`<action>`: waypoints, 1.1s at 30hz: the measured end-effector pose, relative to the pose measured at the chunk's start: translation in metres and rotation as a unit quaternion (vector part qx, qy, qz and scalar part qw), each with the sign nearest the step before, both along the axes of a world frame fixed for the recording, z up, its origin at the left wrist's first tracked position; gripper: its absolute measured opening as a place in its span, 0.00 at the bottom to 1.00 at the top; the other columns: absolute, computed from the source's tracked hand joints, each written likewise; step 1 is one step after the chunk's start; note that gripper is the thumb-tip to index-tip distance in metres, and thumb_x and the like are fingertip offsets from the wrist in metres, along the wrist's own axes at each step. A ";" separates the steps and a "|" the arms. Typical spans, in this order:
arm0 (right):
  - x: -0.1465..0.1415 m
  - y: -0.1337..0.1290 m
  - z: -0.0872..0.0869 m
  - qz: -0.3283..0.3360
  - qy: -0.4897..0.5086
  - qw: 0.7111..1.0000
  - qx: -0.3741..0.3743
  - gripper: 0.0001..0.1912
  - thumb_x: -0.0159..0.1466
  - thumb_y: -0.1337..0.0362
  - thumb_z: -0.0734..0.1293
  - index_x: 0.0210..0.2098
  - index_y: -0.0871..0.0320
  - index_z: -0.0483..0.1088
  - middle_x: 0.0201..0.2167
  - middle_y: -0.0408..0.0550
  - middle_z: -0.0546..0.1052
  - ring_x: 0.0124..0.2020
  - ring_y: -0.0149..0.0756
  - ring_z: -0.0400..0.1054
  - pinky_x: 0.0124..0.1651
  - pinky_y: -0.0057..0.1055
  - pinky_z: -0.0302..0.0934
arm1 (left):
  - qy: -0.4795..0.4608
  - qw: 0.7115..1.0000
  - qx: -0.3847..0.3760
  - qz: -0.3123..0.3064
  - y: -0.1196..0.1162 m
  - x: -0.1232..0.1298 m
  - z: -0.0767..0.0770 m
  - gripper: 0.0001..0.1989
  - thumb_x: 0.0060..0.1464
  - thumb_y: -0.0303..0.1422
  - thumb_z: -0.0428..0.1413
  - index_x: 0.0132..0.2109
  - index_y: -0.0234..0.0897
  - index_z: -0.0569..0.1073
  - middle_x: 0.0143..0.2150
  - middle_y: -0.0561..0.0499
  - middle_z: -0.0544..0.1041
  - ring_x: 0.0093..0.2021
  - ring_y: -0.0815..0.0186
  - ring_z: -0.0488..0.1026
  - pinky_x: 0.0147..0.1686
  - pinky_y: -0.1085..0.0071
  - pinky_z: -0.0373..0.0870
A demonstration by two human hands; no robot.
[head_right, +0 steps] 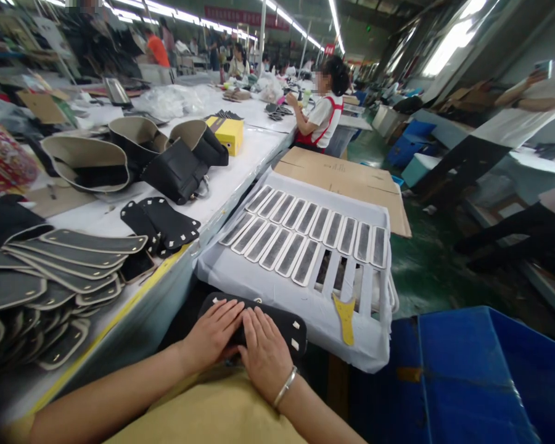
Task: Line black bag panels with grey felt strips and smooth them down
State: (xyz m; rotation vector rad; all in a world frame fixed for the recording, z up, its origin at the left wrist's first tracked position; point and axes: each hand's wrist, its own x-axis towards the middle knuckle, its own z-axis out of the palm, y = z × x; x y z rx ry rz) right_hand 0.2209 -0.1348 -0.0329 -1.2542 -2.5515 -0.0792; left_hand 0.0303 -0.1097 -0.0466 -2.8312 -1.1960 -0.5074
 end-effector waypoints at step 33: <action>0.096 -0.003 -0.030 -0.251 0.344 0.875 -0.228 0.19 0.61 0.63 0.57 0.50 0.61 0.66 0.49 0.53 0.73 0.49 0.40 0.67 0.52 0.39 0.62 | 0.020 0.995 -0.038 -0.090 -0.009 0.073 -0.003 0.37 0.52 0.51 0.50 0.61 0.31 0.57 0.63 0.40 0.58 0.63 0.53 0.52 0.61 0.54 0.42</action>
